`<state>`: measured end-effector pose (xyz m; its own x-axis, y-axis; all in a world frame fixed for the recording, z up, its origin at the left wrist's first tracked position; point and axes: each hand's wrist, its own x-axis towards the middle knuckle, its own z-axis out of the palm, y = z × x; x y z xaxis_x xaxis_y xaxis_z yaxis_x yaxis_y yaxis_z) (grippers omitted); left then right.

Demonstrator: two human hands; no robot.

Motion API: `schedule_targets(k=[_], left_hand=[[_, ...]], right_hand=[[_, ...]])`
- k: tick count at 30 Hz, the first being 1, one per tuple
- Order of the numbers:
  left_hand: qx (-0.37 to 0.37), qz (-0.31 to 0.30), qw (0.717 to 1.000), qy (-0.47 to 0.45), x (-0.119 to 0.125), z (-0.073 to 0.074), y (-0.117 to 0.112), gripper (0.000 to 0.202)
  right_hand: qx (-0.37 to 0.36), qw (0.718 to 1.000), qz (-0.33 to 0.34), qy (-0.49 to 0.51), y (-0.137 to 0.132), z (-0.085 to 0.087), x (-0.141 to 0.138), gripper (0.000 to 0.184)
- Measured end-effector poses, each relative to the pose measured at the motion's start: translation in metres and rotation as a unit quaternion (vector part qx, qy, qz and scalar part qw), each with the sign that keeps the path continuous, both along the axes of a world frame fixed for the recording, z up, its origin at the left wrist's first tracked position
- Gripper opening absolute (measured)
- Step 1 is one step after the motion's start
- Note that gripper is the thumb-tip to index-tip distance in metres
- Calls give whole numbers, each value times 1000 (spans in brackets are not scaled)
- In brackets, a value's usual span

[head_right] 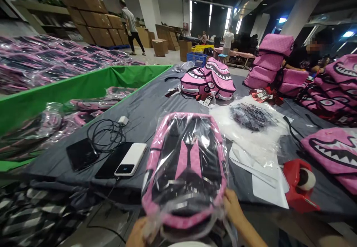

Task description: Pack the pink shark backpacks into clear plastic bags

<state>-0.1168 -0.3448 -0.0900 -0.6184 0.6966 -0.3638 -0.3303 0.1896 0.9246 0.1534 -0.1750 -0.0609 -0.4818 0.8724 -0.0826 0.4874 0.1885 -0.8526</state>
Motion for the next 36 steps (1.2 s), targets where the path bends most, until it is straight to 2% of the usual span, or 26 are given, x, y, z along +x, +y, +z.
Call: schedule_targets(k=[2, 4, 5, 6, 8, 9, 10, 11, 12, 13, 15, 17, 18, 20, 22, 25, 27, 29, 31, 33, 36], left_hand=[[36, 0, 999, -22, -17, 16, 33, 36], [84, 23, 996, -36, -43, 32, 61, 34], [92, 47, 995, -17, -58, 38, 71, 32], [87, 105, 991, 20, -73, 42, 76, 32], [76, 261, 956, 107, -98, 40, 71, 37], [65, 325, 935, 129, -105, 36, 63, 40], [48, 361, 923, 122, -107, 30, 52, 41], [24, 362, 928, 88, -103, 23, 40, 40], [-5, 322, 946, 35, -93, 17, 30, 39], [-34, 251, 967, -19, -79, 12, 21, 40], [-67, 53, 994, -71, -39, 7, 17, 52], [-54, -121, 991, -3, 3, 10, 33, 54], [-31, -193, 980, 48, 22, 13, 46, 52], [2, -284, 949, 134, 52, 19, 78, 51], [16, -328, 926, 186, 70, 23, 105, 46], [27, -330, 924, 189, 78, 24, 128, 32], [30, -331, 932, 144, 76, 23, 132, 33], [24, -349, 933, 82, 72, 24, 131, 37], [22, -363, 931, 33, 69, 27, 131, 39], [38, -356, 934, 25, 69, 30, 132, 39], [56, -335, 940, 37, 75, 29, 133, 39]], right_hand=[[56, 998, 4, 9, 40, 34, -26, 31], [118, 993, -2, -4, 77, 63, -36, 27], [165, 985, -43, 0, 92, 74, -34, 25], [209, 973, -97, 5, 104, 81, -30, 26], [254, 949, -188, -3, 113, 86, -15, 33], [248, 946, -206, -20, 110, 84, -8, 38], [224, 953, -198, -42, 103, 79, -2, 43], [189, 965, -169, -66, 92, 71, 3, 47], [150, 977, -126, -87, 78, 63, 6, 52], [115, 985, -83, -102, 63, 55, 7, 54], [81, 989, -31, -117, 37, 40, 5, 49], [87, 986, -37, -134, 19, 31, -1, 48], [96, 983, -55, -146, 15, 28, -4, 49], [104, 975, -94, -172, 12, 26, -9, 44], [96, 975, -106, -172, 13, 28, -9, 37], [63, 991, -68, -100, 13, 32, -2, 32], [23, 998, -49, -40, 11, 34, 3, 30], [-54, 997, -52, 30, 9, 36, 5, 39], [-161, 980, -58, 106, 7, 37, 5, 51], [-243, 955, -61, 156, 4, 36, 4, 59], [-272, 948, -62, 152, -2, 32, 5, 60]])
